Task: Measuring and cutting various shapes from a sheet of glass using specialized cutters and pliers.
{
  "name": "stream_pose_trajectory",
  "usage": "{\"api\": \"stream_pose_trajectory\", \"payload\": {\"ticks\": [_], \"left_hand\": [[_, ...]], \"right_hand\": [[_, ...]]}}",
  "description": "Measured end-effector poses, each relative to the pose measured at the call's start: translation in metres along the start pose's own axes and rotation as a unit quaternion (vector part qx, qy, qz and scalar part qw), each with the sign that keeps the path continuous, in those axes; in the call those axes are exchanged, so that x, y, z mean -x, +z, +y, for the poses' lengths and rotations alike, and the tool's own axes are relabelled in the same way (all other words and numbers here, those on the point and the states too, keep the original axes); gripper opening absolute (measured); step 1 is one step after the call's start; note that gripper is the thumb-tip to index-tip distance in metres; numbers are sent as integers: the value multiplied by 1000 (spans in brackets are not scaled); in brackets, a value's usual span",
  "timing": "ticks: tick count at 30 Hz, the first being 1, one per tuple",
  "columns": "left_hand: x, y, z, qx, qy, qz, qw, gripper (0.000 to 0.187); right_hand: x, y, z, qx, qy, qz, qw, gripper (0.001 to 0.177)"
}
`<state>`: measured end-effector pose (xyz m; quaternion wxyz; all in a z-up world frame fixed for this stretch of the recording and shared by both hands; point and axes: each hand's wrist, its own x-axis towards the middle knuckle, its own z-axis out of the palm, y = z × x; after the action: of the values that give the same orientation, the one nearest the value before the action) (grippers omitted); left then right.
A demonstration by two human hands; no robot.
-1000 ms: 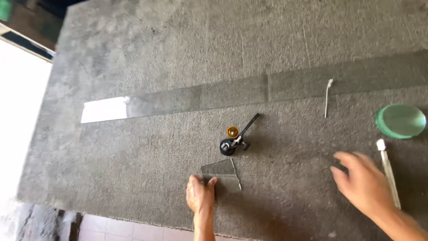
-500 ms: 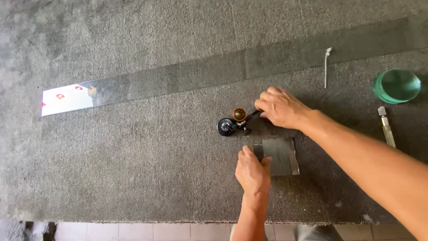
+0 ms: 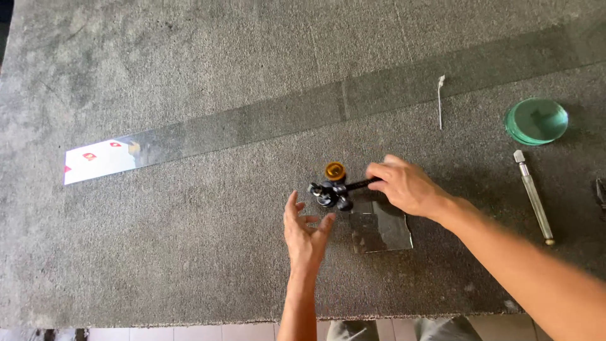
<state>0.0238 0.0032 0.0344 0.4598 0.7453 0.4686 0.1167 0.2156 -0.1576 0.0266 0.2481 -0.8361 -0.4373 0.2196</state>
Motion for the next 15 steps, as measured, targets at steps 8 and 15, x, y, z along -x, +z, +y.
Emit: {"api": "stream_pose_trajectory", "payload": {"ticks": [8,15], "left_hand": [[61,19,12,173,28,-331,927,72],[65,36,6,-171,289,-216,917,68]], "right_hand": [[162,12,7,-111,91,117,983,17],[189,44,25,-117,109,138,977,19]]}}
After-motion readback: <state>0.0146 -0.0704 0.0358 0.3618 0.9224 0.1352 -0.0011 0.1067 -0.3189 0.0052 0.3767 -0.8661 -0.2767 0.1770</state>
